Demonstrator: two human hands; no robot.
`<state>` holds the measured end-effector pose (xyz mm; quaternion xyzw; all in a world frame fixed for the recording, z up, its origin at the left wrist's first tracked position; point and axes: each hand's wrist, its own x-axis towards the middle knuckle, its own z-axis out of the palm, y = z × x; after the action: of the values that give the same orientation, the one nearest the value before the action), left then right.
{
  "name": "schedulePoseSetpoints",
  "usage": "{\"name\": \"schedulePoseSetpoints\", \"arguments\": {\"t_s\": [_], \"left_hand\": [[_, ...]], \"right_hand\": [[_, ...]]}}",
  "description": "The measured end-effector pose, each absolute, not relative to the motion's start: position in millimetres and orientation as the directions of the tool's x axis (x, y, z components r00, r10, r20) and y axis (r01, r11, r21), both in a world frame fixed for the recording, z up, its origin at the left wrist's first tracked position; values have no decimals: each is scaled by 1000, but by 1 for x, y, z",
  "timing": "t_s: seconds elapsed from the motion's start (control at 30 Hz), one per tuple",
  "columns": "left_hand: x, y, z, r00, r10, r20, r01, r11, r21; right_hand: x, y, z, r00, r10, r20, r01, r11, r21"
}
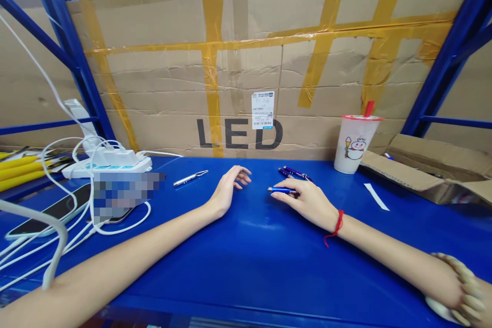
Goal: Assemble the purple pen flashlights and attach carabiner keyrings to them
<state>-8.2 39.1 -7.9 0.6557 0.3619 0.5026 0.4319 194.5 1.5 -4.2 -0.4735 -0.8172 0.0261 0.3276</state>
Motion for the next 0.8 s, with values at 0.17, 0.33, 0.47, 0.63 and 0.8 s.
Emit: {"name": "schedulePoseSetpoints", "arguments": {"t_s": [0.17, 0.33, 0.47, 0.63, 0.8], "left_hand": [[-7, 41, -8, 210, 931, 299, 15, -309, 951], [-7, 43, -10, 209, 928, 310, 26, -322, 947], [-7, 44, -11, 206, 929, 308, 41, -322, 946], [-7, 45, -12, 207, 930, 305, 52, -322, 945], [-7, 43, -10, 208, 929, 306, 58, -324, 944]], "right_hand": [[195, 1, -5, -365, 791, 492, 771, 553, -316], [195, 1, -2, -340, 807, 482, 799, 518, -304], [195, 1, -2, -330, 823, 463, 809, 499, -310], [197, 3, -6, -357, 806, 472, 794, 528, -302], [197, 3, -5, -352, 783, 512, 796, 539, -277]]}}
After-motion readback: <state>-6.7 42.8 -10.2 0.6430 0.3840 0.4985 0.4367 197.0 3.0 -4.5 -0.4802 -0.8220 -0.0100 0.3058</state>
